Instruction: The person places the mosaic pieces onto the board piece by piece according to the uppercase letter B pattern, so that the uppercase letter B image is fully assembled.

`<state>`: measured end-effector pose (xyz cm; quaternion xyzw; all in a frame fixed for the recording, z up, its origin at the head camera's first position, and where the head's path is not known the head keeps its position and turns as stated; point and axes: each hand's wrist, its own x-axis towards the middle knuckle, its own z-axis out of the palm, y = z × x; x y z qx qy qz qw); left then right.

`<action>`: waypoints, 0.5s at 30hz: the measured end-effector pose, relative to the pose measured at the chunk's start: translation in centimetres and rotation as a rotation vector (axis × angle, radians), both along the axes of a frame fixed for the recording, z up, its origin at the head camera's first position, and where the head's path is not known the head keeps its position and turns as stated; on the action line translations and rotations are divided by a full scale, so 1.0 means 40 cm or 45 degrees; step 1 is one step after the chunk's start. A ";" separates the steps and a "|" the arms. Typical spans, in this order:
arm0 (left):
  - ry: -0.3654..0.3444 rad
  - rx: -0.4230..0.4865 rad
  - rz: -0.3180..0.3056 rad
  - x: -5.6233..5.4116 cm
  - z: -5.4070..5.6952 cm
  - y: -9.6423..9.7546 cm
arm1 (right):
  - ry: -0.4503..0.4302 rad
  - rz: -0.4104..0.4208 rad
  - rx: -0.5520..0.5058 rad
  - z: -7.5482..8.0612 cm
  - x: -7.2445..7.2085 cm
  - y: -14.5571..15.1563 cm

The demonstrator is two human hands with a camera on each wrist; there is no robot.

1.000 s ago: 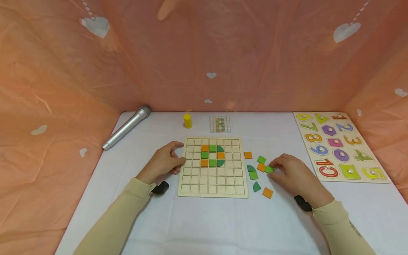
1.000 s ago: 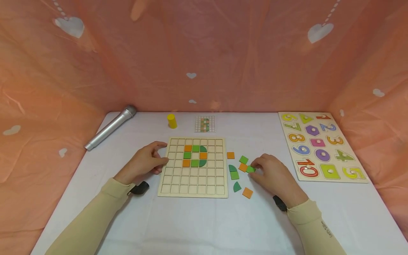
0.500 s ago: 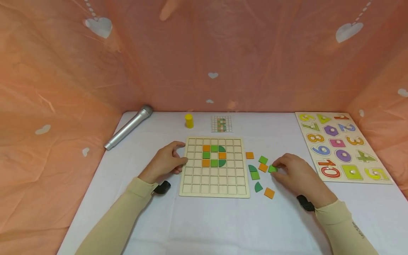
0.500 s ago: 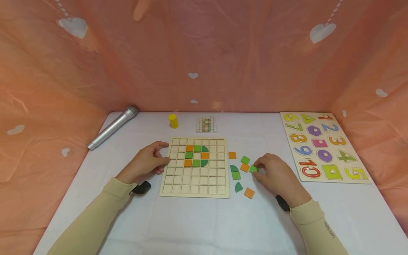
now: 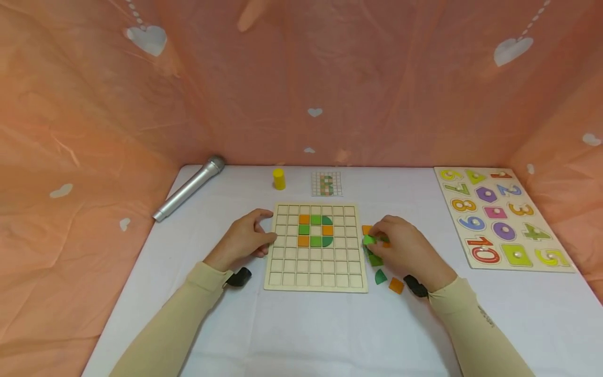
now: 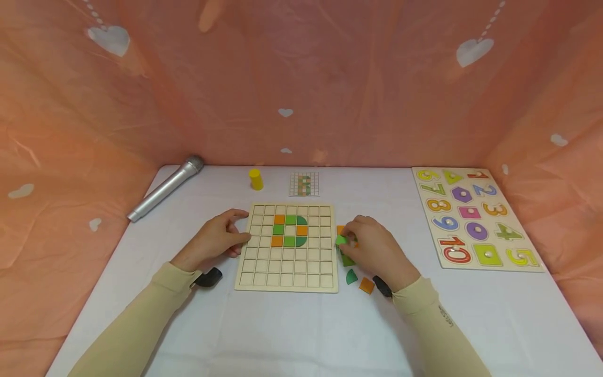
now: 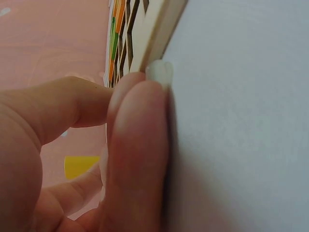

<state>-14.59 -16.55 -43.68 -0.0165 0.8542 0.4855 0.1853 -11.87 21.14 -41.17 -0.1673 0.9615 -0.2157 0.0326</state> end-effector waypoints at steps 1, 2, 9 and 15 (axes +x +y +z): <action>0.000 -0.001 0.000 0.000 0.000 -0.001 | 0.011 0.022 -0.006 -0.002 -0.005 -0.017; -0.002 -0.003 0.000 0.000 0.000 -0.002 | 0.018 0.041 -0.012 -0.003 -0.010 -0.033; -0.011 -0.001 0.006 -0.002 -0.003 -0.003 | 0.041 0.168 -0.049 -0.007 -0.034 -0.139; -0.016 0.009 0.005 -0.002 -0.002 -0.002 | 0.003 0.240 -0.069 0.002 -0.036 -0.217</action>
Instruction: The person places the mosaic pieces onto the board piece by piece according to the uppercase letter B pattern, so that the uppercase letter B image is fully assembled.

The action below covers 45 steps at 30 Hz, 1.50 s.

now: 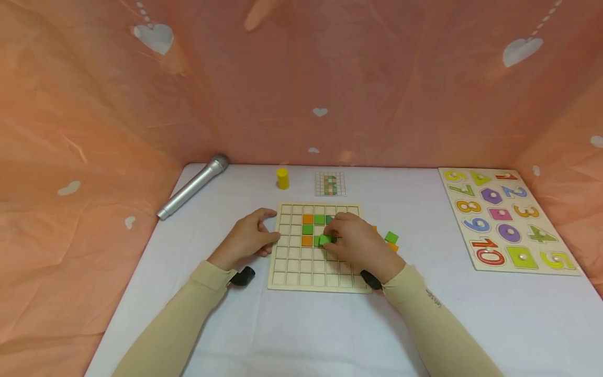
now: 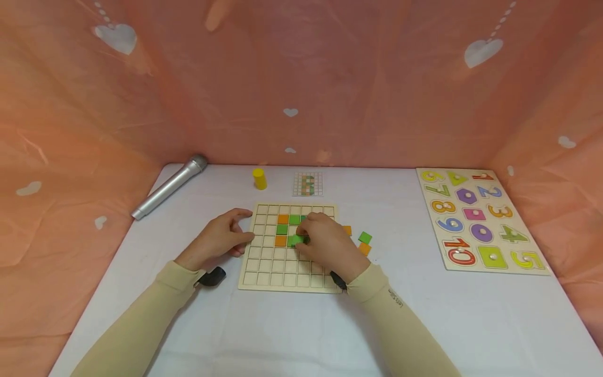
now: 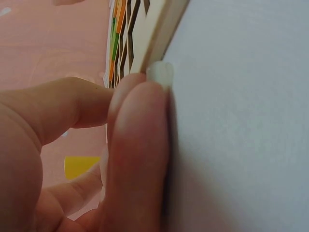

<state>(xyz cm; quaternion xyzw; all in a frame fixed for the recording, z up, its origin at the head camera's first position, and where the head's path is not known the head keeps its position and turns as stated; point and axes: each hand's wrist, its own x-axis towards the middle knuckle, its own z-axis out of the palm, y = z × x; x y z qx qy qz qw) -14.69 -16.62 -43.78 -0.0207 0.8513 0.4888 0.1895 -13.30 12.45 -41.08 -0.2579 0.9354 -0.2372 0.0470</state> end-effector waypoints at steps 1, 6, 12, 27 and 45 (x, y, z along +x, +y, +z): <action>0.000 -0.001 -0.002 -0.001 0.001 0.000 | -0.006 0.005 0.002 0.000 0.001 -0.011; 0.001 -0.006 -0.011 -0.004 0.002 0.002 | -0.026 0.013 0.030 -0.007 0.009 -0.053; 0.009 -0.004 -0.019 -0.004 -0.002 0.000 | 0.042 0.064 0.049 -0.025 0.019 -0.083; 0.009 0.003 -0.012 0.000 -0.004 -0.004 | 0.100 0.116 0.059 -0.028 0.034 -0.100; -0.002 0.002 -0.010 0.002 0.003 0.000 | 0.121 0.109 0.064 -0.035 0.036 -0.102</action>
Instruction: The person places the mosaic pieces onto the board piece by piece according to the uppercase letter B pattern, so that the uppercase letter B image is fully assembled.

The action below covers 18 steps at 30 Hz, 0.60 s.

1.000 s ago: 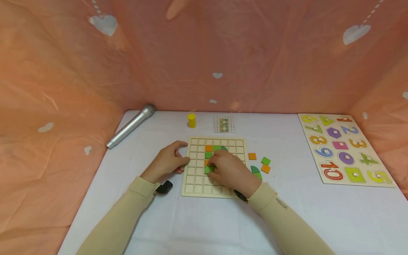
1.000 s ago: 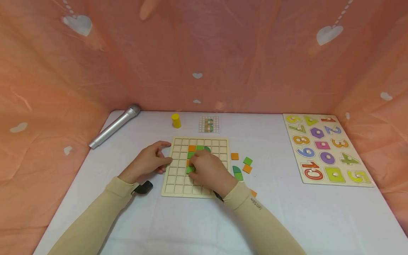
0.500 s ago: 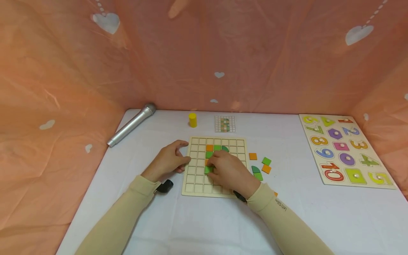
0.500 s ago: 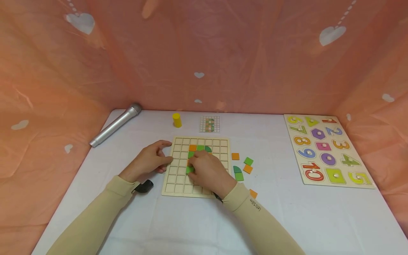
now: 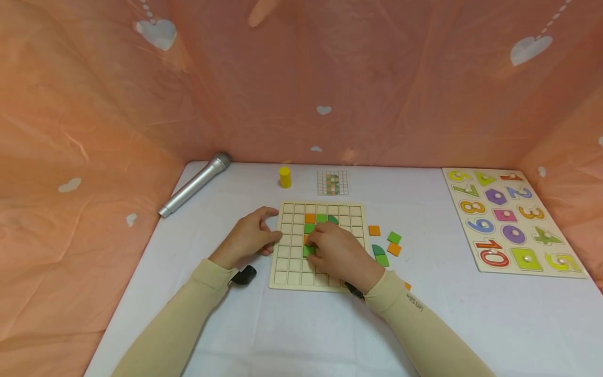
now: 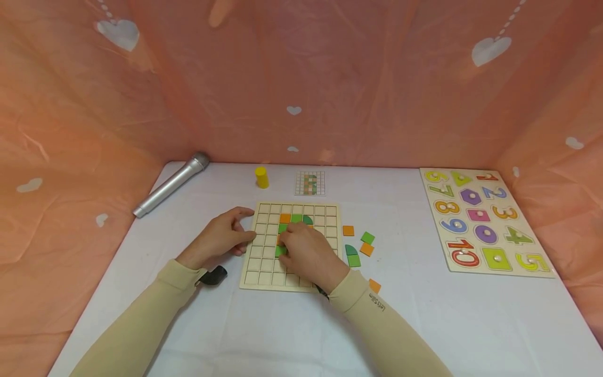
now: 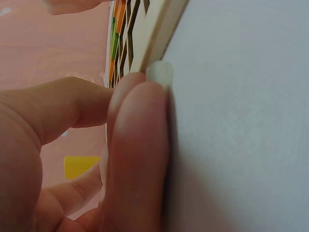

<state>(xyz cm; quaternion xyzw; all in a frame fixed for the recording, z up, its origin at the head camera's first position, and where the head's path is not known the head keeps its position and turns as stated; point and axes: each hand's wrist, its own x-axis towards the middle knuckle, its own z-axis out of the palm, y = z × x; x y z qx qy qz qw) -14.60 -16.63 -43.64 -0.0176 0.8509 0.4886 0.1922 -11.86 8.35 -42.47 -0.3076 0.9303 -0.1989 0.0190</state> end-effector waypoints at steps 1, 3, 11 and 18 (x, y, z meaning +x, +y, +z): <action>0.001 -0.001 -0.002 0.000 0.001 0.000 | 0.003 0.002 0.001 0.000 0.000 0.000; 0.001 -0.002 -0.004 0.000 0.002 0.001 | 0.010 0.003 0.006 0.000 -0.001 0.000; 0.019 -0.008 -0.019 -0.001 -0.001 -0.002 | 0.033 0.009 0.003 -0.002 -0.004 -0.003; 0.023 -0.007 -0.012 -0.001 -0.002 -0.001 | 0.012 0.001 0.000 -0.001 -0.002 -0.003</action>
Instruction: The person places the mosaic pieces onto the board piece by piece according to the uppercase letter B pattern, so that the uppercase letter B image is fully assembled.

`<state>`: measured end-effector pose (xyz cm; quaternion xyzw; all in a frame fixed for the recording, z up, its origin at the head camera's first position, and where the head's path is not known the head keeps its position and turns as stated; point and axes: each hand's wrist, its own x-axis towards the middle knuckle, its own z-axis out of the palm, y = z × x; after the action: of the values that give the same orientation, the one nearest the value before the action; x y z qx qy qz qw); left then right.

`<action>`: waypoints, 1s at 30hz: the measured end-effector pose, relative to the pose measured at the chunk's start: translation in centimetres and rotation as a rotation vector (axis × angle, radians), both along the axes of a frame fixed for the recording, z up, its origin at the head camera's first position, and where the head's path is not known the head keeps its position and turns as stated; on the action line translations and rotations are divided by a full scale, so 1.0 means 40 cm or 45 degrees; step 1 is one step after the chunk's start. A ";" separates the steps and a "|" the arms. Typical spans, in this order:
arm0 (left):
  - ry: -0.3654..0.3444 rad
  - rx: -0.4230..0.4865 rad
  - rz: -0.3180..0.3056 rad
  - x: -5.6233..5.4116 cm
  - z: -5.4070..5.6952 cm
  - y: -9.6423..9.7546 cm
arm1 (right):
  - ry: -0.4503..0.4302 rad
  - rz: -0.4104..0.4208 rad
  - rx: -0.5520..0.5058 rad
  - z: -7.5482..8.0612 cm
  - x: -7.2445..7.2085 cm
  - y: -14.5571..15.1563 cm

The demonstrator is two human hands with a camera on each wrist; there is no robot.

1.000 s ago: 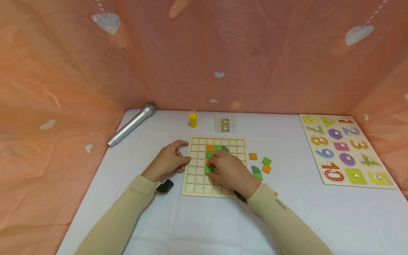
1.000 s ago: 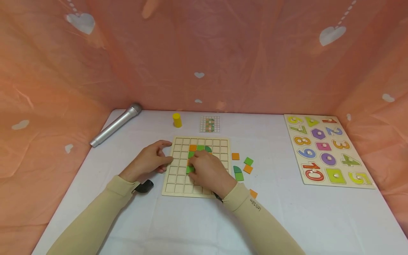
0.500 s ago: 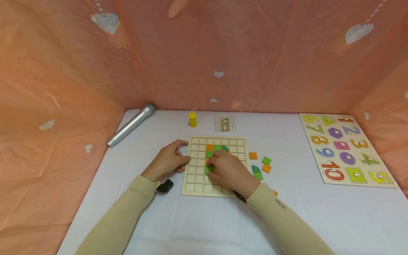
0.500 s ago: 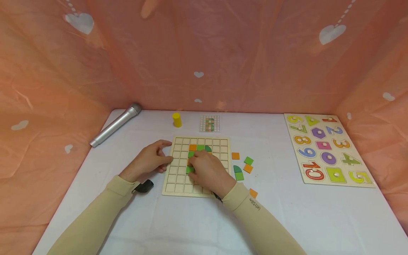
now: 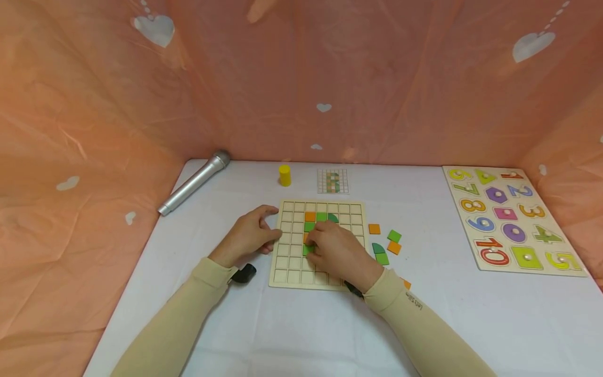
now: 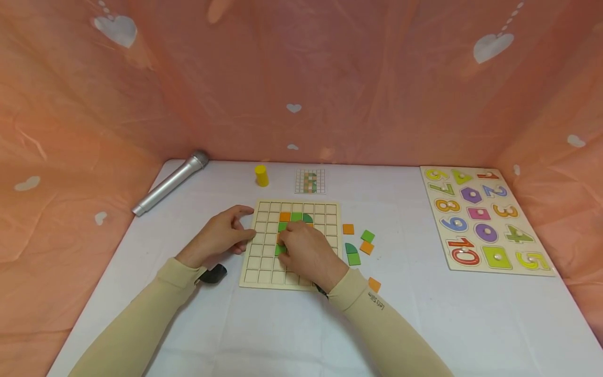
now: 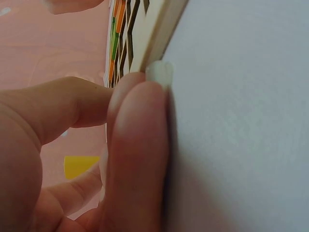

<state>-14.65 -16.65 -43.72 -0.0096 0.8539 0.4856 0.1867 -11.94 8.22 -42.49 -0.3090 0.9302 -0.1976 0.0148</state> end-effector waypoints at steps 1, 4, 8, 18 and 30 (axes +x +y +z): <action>0.004 -0.003 -0.004 -0.001 0.002 0.001 | -0.001 -0.002 0.000 0.002 0.000 0.000; 0.012 -0.010 -0.008 -0.003 0.005 0.003 | -0.003 -0.006 0.003 0.007 -0.001 0.002; 0.004 -0.013 -0.002 -0.004 0.006 0.004 | -0.027 -0.034 -0.006 0.014 -0.002 0.013; -0.025 0.030 0.020 0.001 -0.004 0.000 | -0.094 -0.216 -0.038 0.041 -0.004 0.154; -0.029 0.014 0.035 0.000 -0.008 0.004 | -0.143 -0.484 -0.016 0.046 0.022 0.360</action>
<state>-14.66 -16.50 -44.03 -0.0259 0.8489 0.4925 0.1899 -11.06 22.61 -40.65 -0.1162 0.9683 -0.2195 0.0270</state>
